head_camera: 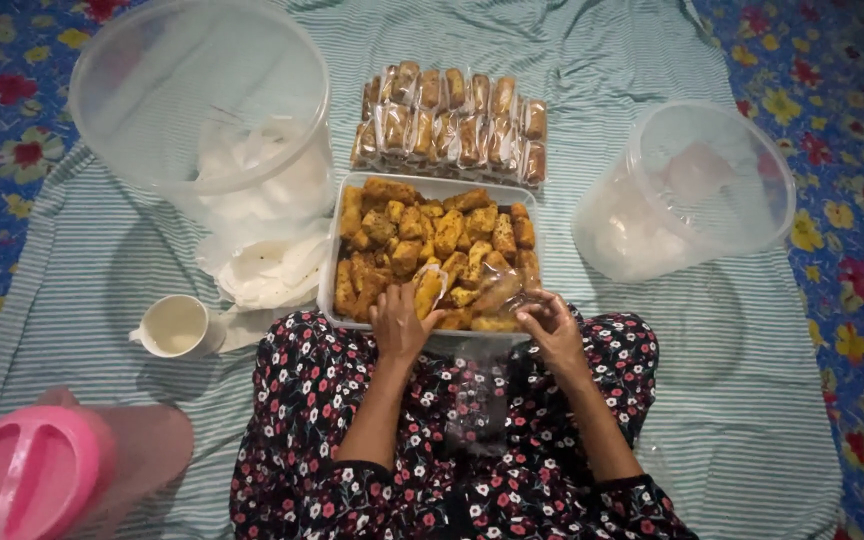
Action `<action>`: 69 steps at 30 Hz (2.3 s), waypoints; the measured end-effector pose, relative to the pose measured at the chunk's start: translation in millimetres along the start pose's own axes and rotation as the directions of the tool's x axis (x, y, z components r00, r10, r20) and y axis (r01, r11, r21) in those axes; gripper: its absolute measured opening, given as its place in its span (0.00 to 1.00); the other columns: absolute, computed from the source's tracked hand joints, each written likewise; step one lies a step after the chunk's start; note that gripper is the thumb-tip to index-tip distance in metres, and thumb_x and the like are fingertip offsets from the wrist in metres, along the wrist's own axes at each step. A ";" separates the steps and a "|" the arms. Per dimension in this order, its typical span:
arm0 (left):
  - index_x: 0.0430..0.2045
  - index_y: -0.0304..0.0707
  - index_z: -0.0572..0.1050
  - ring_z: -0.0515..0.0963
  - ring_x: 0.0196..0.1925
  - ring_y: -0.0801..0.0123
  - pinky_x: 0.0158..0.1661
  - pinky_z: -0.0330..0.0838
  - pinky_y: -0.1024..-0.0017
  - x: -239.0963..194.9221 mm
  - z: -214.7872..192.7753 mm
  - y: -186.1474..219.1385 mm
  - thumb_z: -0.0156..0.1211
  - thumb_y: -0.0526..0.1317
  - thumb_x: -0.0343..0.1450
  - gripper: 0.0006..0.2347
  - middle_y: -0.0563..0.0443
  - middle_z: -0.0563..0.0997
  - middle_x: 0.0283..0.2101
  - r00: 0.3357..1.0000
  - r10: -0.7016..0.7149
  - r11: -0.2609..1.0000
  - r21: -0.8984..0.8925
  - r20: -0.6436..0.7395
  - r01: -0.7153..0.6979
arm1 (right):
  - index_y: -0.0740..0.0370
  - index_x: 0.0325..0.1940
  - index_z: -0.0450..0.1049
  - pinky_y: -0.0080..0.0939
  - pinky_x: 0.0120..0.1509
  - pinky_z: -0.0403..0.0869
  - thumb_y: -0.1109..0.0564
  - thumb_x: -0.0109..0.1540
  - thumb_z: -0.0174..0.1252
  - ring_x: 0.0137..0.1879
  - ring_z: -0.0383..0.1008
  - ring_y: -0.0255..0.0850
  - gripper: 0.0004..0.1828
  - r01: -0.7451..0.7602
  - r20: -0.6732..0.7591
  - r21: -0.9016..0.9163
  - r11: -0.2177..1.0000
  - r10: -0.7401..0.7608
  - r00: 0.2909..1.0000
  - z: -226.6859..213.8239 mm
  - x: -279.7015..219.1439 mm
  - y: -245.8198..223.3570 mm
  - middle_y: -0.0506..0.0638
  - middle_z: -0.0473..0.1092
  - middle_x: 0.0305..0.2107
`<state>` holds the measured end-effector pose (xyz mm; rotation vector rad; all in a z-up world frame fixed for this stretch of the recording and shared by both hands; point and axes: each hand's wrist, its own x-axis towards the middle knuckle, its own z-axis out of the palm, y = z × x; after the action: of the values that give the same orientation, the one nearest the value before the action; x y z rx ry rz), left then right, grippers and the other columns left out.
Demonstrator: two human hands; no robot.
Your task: The person individually wraps food items in small plastic sleeves. They pick up a piece of food from a container, place it inside a clear plastic sleeve, and then stack the wrapped items onto a pile.
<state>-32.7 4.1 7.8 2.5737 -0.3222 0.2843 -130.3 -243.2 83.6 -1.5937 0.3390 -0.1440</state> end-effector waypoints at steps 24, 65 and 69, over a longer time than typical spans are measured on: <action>0.53 0.40 0.80 0.82 0.46 0.71 0.49 0.78 0.70 -7.5 -60.0 62.5 0.75 0.40 0.67 0.20 0.46 0.85 0.43 0.920 0.123 0.199 -0.917 0.372 0.345 | 0.57 0.56 0.69 0.44 0.58 0.80 0.64 0.65 0.60 0.51 0.81 0.44 0.16 0.017 -0.227 0.605 0.796 0.152 0.962 34.0 30.5 -16.4 0.48 0.75 0.42; 0.49 0.35 0.69 0.84 0.40 0.71 0.40 0.82 0.78 9.0 -27.1 54.3 0.80 0.34 0.60 0.26 0.43 0.83 0.43 0.876 -0.158 0.035 -0.884 0.455 0.466 | 0.57 0.54 0.70 0.33 0.46 0.83 0.62 0.60 0.67 0.41 0.81 0.35 0.20 -0.143 -0.212 0.471 0.871 0.269 0.939 54.2 29.3 30.5 0.44 0.74 0.37; 0.62 0.33 0.66 0.84 0.38 0.75 0.39 0.83 0.80 6.0 -0.5 38.4 0.71 0.29 0.66 0.28 0.46 0.84 0.38 0.896 -0.099 0.037 -0.898 0.434 0.439 | 0.57 0.53 0.70 0.35 0.47 0.83 0.62 0.60 0.68 0.41 0.81 0.36 0.20 -0.145 -0.194 0.470 0.871 0.262 0.945 57.4 29.2 34.7 0.46 0.75 0.37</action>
<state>-37.9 -28.7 28.1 1.1364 -0.0162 -0.3742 -89.9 -198.1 42.5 -1.0688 0.6256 -0.2442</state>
